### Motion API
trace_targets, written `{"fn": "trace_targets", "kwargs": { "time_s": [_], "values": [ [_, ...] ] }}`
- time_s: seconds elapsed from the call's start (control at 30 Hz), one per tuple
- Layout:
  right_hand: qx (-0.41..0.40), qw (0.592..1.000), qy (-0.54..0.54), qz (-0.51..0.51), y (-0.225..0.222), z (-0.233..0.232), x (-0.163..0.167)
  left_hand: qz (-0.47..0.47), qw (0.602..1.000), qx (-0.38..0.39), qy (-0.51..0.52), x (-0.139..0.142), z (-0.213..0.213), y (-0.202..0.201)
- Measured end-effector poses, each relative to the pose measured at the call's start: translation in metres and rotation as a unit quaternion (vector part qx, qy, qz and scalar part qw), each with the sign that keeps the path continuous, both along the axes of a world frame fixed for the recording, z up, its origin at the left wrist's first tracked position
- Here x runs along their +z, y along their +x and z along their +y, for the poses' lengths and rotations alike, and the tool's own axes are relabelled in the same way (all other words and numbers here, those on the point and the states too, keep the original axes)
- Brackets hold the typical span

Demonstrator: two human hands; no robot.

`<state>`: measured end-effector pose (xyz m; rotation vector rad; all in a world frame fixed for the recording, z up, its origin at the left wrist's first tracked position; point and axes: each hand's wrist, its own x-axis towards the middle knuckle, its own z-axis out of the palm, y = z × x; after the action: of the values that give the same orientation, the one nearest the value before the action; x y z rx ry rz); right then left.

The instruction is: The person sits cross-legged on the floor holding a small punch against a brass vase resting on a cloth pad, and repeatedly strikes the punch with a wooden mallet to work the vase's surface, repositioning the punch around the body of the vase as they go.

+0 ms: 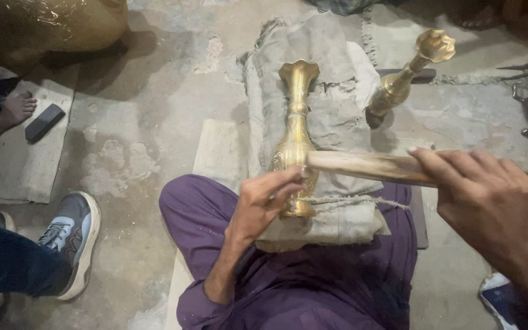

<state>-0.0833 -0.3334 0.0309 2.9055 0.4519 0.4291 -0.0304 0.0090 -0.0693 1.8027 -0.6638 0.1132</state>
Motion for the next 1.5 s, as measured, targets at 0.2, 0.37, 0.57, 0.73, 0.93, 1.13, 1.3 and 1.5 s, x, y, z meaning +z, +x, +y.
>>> {"fn": "trace_targets", "kwargs": {
  "time_s": [0.2, 0.37, 0.57, 0.73, 0.93, 1.13, 1.3, 1.5],
  "values": [
    [0.065, 0.787, 0.609, 0.077, -0.023, 0.002, -0.043, 0.061, 0.997, -0.036, -0.019, 0.014, 0.02, 0.026],
    [0.076, 0.674, 0.718, 0.153, -0.025, 0.033, -0.105, 0.083, 0.989, -0.124, 0.02, 0.044, 0.013, 0.04],
    [0.011, 0.685, 0.696, 0.214, -0.023, 0.02, -0.116, 0.057, 0.986, -0.137, 0.081, 0.061, 0.002, 0.045],
    [-0.108, 0.757, 0.629, 0.142, -0.024, 0.0, -0.095, 0.008, 0.982, -0.154, 0.114, 0.065, -0.002, 0.048],
    [-0.095, 0.86, 0.481, 0.139, -0.018, 0.004, -0.072, -0.005, 0.975, -0.16, 0.152, 0.07, -0.003, 0.048],
    [-0.037, 0.826, 0.557, 0.075, -0.015, 0.01, -0.065, -0.021, 0.976, -0.164, 0.141, 0.071, -0.003, 0.046],
    [-0.055, 0.938, 0.34, 0.019, -0.015, 0.001, -0.067, -0.019, 0.972, -0.17, 0.16, 0.072, -0.002, 0.048],
    [-0.089, 0.935, 0.343, 0.021, -0.024, -0.002, -0.075, -0.014, 0.969, -0.181, 0.169, 0.071, -0.003, 0.05]
  ]
}}
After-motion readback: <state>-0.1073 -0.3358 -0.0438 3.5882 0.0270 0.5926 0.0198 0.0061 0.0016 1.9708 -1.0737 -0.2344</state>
